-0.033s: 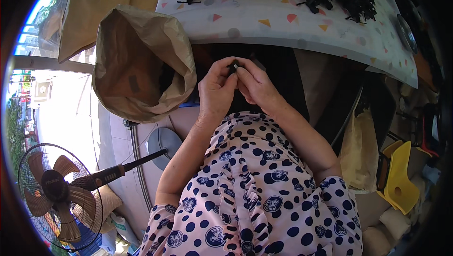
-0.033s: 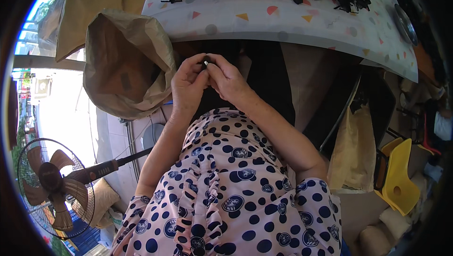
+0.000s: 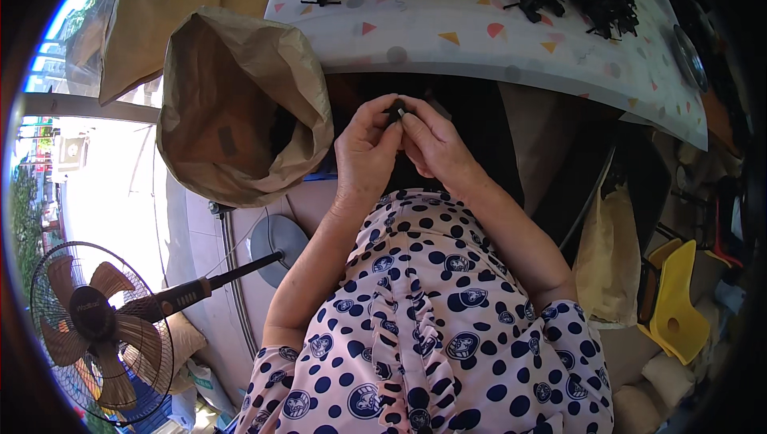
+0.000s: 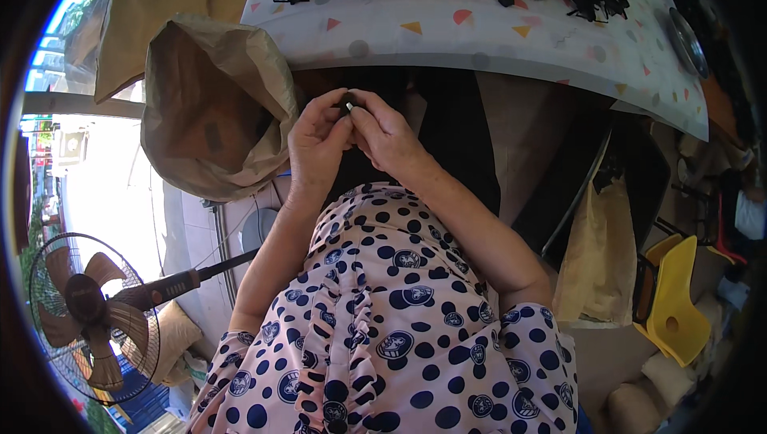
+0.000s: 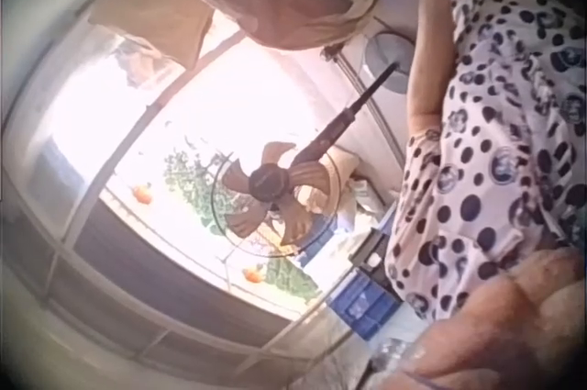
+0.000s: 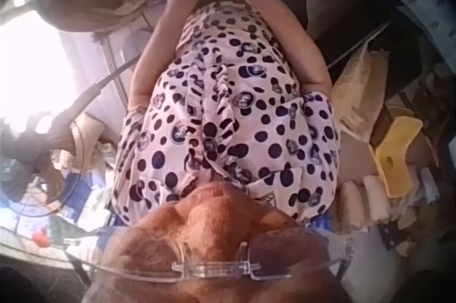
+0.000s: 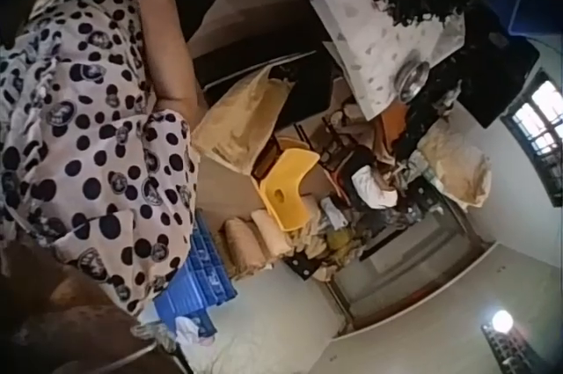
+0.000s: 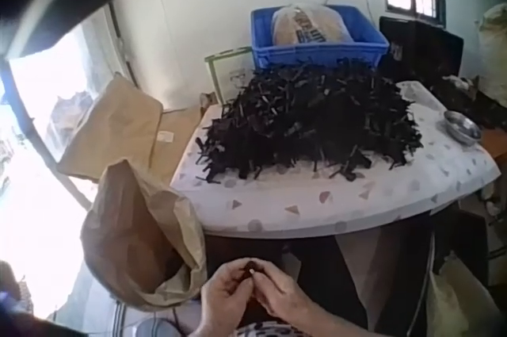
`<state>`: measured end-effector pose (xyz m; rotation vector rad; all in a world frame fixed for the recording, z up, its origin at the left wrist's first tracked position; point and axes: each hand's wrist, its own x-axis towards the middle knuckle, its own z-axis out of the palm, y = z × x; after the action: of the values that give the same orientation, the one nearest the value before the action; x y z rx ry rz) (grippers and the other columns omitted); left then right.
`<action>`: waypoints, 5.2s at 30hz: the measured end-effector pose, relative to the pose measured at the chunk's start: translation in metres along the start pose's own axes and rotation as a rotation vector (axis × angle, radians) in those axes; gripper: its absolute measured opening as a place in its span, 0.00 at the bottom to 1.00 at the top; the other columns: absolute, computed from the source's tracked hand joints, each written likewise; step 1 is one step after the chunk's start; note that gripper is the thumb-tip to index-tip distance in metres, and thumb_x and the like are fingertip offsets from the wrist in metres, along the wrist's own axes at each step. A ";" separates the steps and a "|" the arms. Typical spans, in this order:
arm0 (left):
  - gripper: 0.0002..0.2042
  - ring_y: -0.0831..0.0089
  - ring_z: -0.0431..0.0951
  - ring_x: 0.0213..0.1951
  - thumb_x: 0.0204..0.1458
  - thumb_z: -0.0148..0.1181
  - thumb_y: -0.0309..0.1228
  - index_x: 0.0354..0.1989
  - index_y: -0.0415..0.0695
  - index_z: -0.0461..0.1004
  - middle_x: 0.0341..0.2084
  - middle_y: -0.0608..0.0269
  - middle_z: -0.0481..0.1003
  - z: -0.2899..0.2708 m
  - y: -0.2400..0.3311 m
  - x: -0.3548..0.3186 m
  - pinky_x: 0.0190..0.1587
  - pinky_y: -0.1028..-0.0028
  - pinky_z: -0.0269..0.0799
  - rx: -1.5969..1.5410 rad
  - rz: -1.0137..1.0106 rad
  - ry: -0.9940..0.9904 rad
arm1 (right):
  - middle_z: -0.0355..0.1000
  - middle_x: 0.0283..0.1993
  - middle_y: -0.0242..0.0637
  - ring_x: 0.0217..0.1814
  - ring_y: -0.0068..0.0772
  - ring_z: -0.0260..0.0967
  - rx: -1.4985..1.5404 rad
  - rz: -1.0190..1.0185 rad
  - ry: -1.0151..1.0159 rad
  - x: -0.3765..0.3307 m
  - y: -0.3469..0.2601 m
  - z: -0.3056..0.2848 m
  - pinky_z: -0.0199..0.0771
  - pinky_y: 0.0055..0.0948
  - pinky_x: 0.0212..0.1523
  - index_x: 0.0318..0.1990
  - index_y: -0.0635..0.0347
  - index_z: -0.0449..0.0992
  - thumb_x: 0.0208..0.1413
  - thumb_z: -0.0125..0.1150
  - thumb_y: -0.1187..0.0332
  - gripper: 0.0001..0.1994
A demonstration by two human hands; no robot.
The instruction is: Sorting small black components into a paper bag on a production table.
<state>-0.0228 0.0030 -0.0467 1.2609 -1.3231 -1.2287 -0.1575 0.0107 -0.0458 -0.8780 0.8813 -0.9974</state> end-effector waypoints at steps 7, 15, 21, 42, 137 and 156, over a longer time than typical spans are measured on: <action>0.15 0.85 0.71 0.31 0.53 0.54 0.18 0.50 0.42 0.72 0.32 0.68 0.74 0.002 0.003 -0.008 0.34 0.83 0.70 -0.060 0.060 0.018 | 0.62 0.25 0.24 0.20 0.11 0.55 -0.055 -0.115 0.025 -0.008 -0.005 0.006 0.56 0.13 0.18 0.56 0.61 0.64 0.65 0.43 0.68 0.15; 0.16 0.84 0.71 0.27 0.50 0.56 0.18 0.48 0.42 0.73 0.35 0.67 0.75 0.003 -0.002 -0.007 0.32 0.83 0.70 0.049 0.169 0.051 | 0.62 0.23 0.24 0.15 0.10 0.53 -0.124 -0.149 0.059 -0.008 -0.004 0.009 0.53 0.11 0.13 0.57 0.62 0.63 0.67 0.41 0.66 0.16; 0.16 0.82 0.71 0.26 0.49 0.55 0.17 0.48 0.43 0.74 0.34 0.64 0.75 0.003 -0.002 -0.009 0.29 0.82 0.69 0.067 0.163 0.068 | 0.62 0.23 0.24 0.15 0.09 0.53 -0.051 -0.123 0.059 -0.008 -0.001 0.011 0.54 0.11 0.13 0.58 0.61 0.63 0.66 0.41 0.65 0.16; 0.17 0.77 0.78 0.31 0.60 0.48 0.26 0.57 0.43 0.59 0.36 0.57 0.76 -0.031 0.014 -0.001 0.30 0.82 0.72 -0.369 -0.065 -0.046 | 0.67 0.27 0.27 0.16 0.12 0.56 -0.299 -0.229 0.067 0.013 0.025 -0.008 0.53 0.11 0.13 0.54 0.58 0.66 0.64 0.49 0.65 0.14; 0.21 0.70 0.79 0.33 0.61 0.46 0.45 0.57 0.44 0.65 0.41 0.44 0.74 -0.054 -0.012 0.000 0.28 0.85 0.71 -1.026 -0.486 -0.641 | 0.73 0.30 0.35 0.26 0.34 0.70 -1.314 -1.093 -0.217 0.018 -0.036 -0.030 0.72 0.26 0.23 0.43 0.59 0.72 0.33 0.65 0.77 0.23; 0.13 0.82 0.75 0.28 0.55 0.55 0.22 0.49 0.44 0.68 0.31 0.63 0.77 -0.018 0.025 -0.018 0.30 0.84 0.70 -0.205 -0.261 -0.257 | 0.64 0.30 0.33 0.27 0.20 0.62 -0.576 -0.378 -0.012 -0.030 -0.001 -0.013 0.64 0.17 0.29 0.57 0.63 0.62 0.65 0.43 0.67 0.16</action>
<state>-0.0061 0.0192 -0.0193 1.1834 -1.1970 -1.7124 -0.1785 0.0357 -0.0441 -1.5812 1.0352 -1.0720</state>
